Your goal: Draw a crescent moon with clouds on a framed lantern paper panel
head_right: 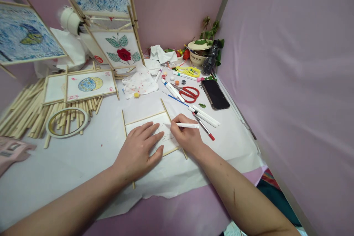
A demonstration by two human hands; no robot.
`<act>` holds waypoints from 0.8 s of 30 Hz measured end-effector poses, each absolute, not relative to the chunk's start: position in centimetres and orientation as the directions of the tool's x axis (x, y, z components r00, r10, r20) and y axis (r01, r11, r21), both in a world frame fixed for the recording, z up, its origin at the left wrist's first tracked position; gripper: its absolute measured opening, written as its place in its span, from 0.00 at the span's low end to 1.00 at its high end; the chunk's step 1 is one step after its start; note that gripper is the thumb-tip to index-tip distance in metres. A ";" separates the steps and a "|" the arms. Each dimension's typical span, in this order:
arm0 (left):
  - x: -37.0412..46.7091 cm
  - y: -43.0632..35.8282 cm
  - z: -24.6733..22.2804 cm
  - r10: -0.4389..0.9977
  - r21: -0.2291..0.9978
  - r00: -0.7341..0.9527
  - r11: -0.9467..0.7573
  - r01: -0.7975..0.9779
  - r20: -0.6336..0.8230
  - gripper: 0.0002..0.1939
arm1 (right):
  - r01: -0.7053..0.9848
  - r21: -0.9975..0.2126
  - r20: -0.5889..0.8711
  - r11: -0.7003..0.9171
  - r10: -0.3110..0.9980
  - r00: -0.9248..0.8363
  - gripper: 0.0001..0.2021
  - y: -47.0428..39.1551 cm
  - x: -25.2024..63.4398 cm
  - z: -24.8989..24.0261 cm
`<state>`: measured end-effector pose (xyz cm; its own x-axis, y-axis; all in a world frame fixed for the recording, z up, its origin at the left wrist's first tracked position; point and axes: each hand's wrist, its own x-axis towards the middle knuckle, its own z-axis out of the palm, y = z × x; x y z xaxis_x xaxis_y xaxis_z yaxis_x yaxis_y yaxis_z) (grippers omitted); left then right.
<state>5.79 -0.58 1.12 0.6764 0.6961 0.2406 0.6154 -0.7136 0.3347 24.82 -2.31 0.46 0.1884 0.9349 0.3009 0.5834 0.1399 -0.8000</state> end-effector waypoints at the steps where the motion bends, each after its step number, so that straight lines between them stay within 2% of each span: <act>1: 5.8 -0.6 1.1 0.696 0.335 0.675 -0.713 0.615 0.242 0.18 | 0.587 -0.797 0.307 0.140 0.931 0.195 0.07 -2.3 24.8 0.4; 24: 5.9 -0.6 1.1 0.697 0.319 0.682 -0.713 0.625 0.221 0.19 | 0.664 -0.731 0.370 0.161 0.910 0.187 0.07 -2.5 24.8 0.3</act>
